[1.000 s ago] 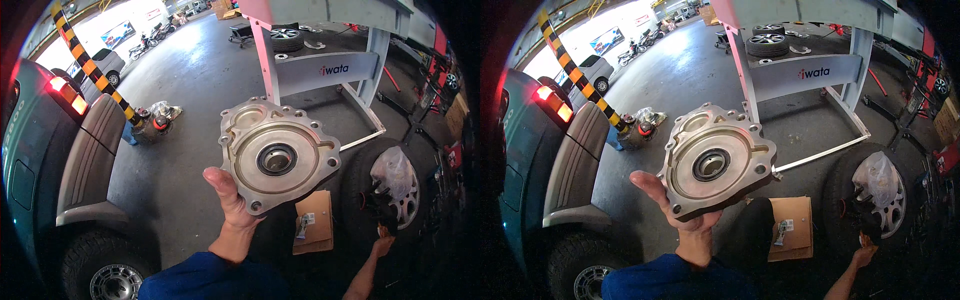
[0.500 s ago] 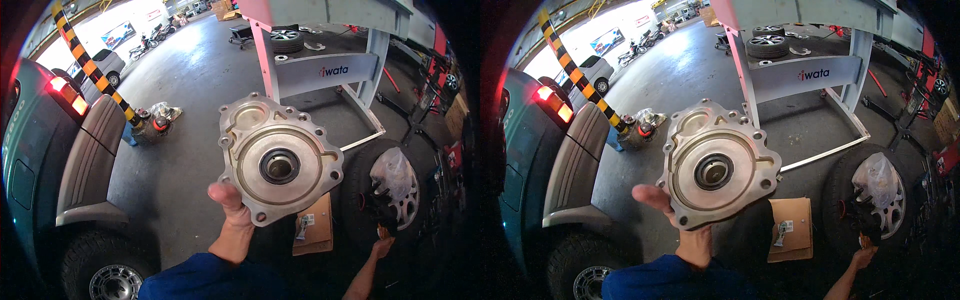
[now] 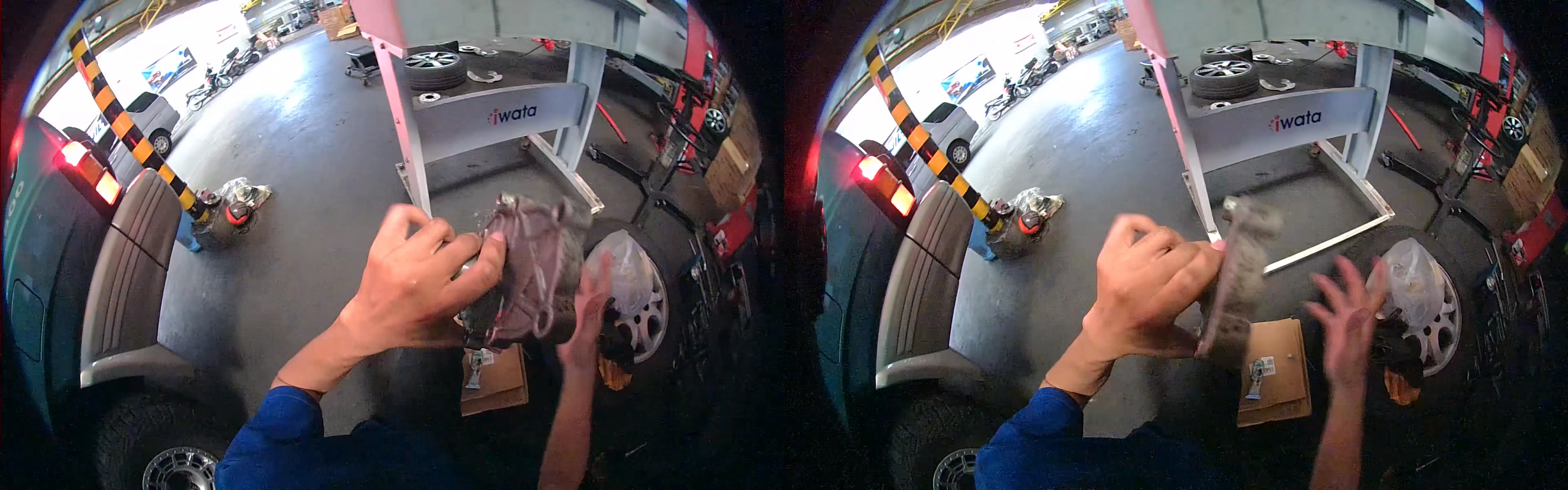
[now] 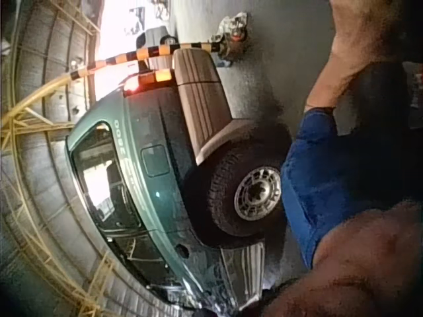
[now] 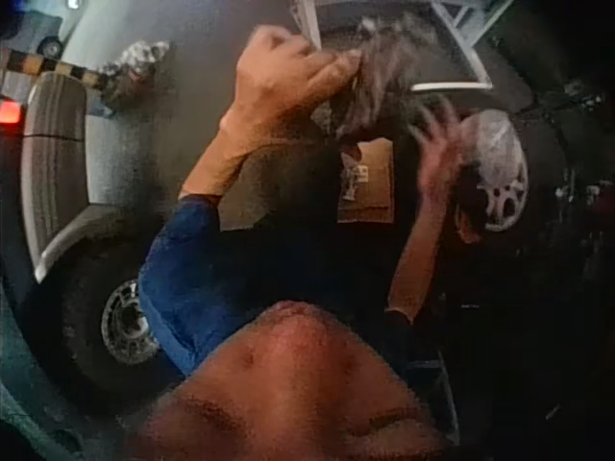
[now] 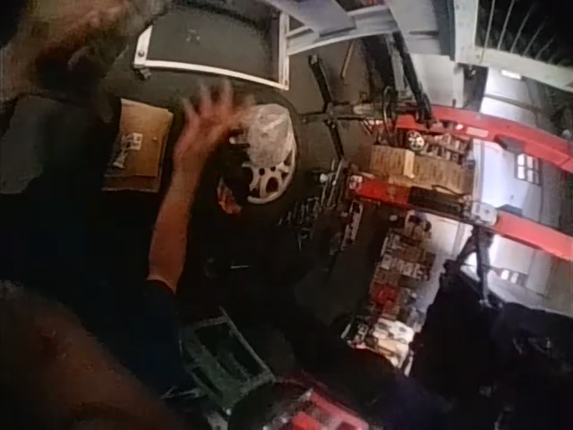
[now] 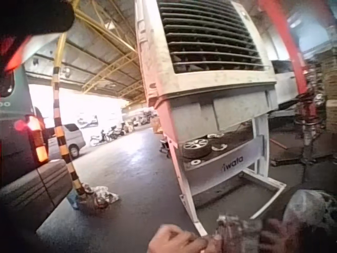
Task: The person applies a small amount of sealant from a tube onto the inner rim of a metal housing component. They then use their finger to spread the sealant evenly around the circular groove. The person repeatedly rotates and inspects the component to check the sealant application before placing it on a cardboard box.
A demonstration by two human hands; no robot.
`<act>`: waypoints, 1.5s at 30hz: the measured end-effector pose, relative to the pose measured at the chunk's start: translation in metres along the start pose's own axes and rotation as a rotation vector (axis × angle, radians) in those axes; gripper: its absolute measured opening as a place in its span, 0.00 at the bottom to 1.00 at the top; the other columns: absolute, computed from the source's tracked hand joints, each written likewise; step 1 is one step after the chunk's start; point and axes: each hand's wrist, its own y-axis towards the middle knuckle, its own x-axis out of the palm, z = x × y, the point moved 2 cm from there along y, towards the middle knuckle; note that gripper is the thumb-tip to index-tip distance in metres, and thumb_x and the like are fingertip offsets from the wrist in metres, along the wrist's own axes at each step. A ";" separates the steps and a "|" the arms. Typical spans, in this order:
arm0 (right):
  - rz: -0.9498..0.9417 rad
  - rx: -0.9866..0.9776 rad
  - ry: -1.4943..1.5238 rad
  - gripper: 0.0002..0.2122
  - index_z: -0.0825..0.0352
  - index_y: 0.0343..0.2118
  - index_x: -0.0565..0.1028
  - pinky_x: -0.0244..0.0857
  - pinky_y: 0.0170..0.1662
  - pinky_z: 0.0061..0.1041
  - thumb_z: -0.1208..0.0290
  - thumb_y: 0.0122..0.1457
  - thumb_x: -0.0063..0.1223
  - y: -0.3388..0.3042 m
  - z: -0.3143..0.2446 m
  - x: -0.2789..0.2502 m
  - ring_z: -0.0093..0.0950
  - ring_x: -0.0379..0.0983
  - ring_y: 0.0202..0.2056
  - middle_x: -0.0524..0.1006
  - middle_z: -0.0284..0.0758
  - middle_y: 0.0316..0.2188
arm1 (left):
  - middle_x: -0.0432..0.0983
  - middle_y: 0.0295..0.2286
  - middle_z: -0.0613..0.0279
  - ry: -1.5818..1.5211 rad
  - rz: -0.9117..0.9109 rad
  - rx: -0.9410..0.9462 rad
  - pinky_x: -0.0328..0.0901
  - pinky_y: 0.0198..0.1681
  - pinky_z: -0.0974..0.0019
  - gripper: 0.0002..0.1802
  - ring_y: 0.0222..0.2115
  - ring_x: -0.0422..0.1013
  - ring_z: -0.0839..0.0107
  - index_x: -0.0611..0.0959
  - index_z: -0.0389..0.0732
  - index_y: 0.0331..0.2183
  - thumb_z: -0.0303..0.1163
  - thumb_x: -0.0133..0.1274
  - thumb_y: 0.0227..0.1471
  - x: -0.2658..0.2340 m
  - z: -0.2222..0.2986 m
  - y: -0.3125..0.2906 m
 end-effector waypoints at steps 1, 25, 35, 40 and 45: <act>-0.064 0.052 0.269 0.45 0.55 0.69 0.40 0.60 0.58 0.49 0.31 0.57 0.37 0.001 -0.004 0.026 0.45 0.61 0.60 0.52 0.49 0.66 | 0.73 0.28 0.65 0.014 -0.037 -0.019 0.58 0.34 0.58 0.38 0.28 0.68 0.68 0.76 0.39 0.39 0.48 0.67 0.23 0.001 0.005 0.004; -0.385 0.273 1.179 0.49 0.52 0.70 0.34 0.74 0.48 0.46 0.25 0.54 0.32 0.012 -0.060 0.148 0.50 0.67 0.55 0.47 0.59 0.65 | 0.78 0.38 0.75 0.089 0.105 -0.015 0.54 0.40 0.51 0.24 0.39 0.69 0.74 0.78 0.48 0.43 0.38 0.58 0.38 -0.024 0.008 -0.008; -0.340 0.117 0.662 0.48 0.56 0.70 0.34 0.56 0.62 0.46 0.26 0.57 0.28 -0.002 -0.081 0.135 0.52 0.52 0.65 0.42 0.56 0.68 | 0.76 0.35 0.71 -0.218 0.078 -0.119 0.56 0.38 0.56 0.40 0.36 0.68 0.70 0.77 0.42 0.44 0.53 0.67 0.27 -0.007 -0.029 -0.020; -0.431 0.023 0.329 0.57 0.59 0.68 0.24 0.50 0.64 0.45 0.24 0.51 0.39 -0.015 -0.111 0.143 0.53 0.51 0.65 0.40 0.62 0.67 | 0.76 0.35 0.70 -0.970 0.290 -0.482 0.56 0.38 0.56 0.40 0.36 0.68 0.69 0.77 0.42 0.44 0.53 0.67 0.27 0.023 -0.042 -0.057; -0.357 -0.095 -0.004 0.60 0.65 0.67 0.24 0.40 0.67 0.43 0.20 0.48 0.35 -0.022 -0.125 0.155 0.49 0.53 0.65 0.50 0.63 0.64 | 0.76 0.36 0.70 -1.388 0.420 -0.648 0.56 0.39 0.56 0.40 0.37 0.68 0.69 0.77 0.42 0.44 0.53 0.67 0.27 0.041 -0.031 -0.074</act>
